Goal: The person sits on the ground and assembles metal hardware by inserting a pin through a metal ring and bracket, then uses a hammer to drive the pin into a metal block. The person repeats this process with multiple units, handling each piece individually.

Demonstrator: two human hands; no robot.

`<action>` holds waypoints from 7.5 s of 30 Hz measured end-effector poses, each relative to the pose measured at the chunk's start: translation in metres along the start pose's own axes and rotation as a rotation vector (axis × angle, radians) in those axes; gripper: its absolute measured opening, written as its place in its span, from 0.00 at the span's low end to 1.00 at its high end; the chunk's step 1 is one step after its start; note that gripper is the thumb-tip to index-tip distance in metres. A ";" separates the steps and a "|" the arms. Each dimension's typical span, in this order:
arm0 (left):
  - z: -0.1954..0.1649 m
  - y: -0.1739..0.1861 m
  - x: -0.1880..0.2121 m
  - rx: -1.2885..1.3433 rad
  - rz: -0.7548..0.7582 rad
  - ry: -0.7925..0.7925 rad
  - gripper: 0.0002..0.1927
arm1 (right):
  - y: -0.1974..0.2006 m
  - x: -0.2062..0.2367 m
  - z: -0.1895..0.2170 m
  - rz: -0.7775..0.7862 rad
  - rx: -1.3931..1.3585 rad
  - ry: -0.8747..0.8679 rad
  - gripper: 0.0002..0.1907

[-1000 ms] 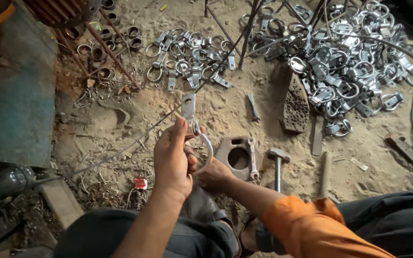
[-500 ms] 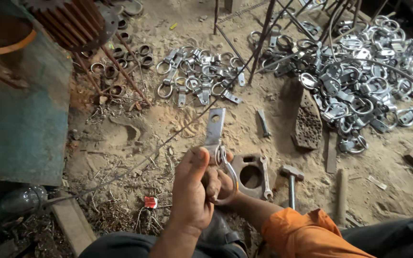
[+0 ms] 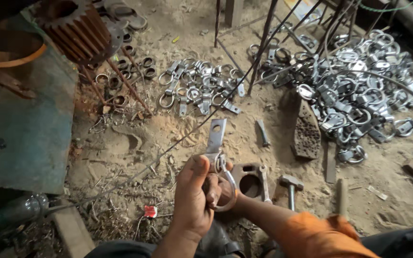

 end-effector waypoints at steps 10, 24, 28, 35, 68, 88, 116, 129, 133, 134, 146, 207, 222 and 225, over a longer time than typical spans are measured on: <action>0.007 -0.002 0.029 -0.040 0.016 0.038 0.23 | 0.195 0.075 0.029 -0.084 -0.044 -0.756 0.11; 0.096 -0.051 0.050 -0.161 0.072 -0.019 0.22 | 0.261 0.182 0.062 -0.598 -0.256 -0.730 0.10; 0.114 -0.066 0.046 -0.154 -0.007 -0.010 0.21 | 0.291 0.183 0.063 -0.585 -0.144 -0.554 0.09; 0.146 -0.080 0.026 -0.084 0.039 0.110 0.18 | 0.318 0.182 0.046 -0.653 -0.004 -0.218 0.06; 0.107 -0.077 0.045 -0.313 0.207 -0.078 0.22 | 0.228 0.187 -0.012 -0.595 -0.841 -0.575 0.10; 0.091 -0.089 0.055 -0.413 0.186 -0.126 0.22 | 0.227 0.183 -0.006 -0.566 -0.829 -0.591 0.12; 0.116 -0.058 0.032 -0.228 -0.102 0.031 0.25 | 0.244 0.162 0.047 -0.449 -0.010 -0.593 0.25; 0.121 -0.063 0.039 -0.269 0.059 0.071 0.19 | 0.249 0.171 0.042 -0.573 -0.097 -0.567 0.14; 0.120 -0.067 0.041 -0.457 0.174 -0.128 0.16 | 0.247 0.174 0.043 -0.569 -0.181 -0.488 0.11; 0.119 -0.069 0.041 -0.474 0.189 -0.153 0.16 | 0.245 0.175 0.041 -0.546 -0.199 -0.521 0.10; 0.139 -0.071 0.055 -0.326 0.167 0.361 0.28 | 0.242 0.171 0.046 -0.390 -0.356 -0.524 0.09; 0.145 -0.044 0.027 -0.743 -0.080 0.118 0.28 | 0.240 0.175 0.014 -0.506 -0.484 -0.621 0.12; 0.129 -0.062 0.035 -0.897 -0.007 -0.233 0.24 | 0.236 0.174 0.011 -0.542 -0.517 -0.595 0.11; 0.124 -0.066 0.036 -0.887 0.006 -0.239 0.24 | 0.235 0.173 0.010 -0.548 -0.510 -0.590 0.11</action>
Point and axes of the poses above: each hand's wrist, its own x-axis away from the middle knuckle, its own y-axis out of the back of the hand, z = x × y, the point moved 5 cm from there along -x, towards the middle knuckle, and after that the axes turned 12 degrees about -z, right-handed, at the moved point
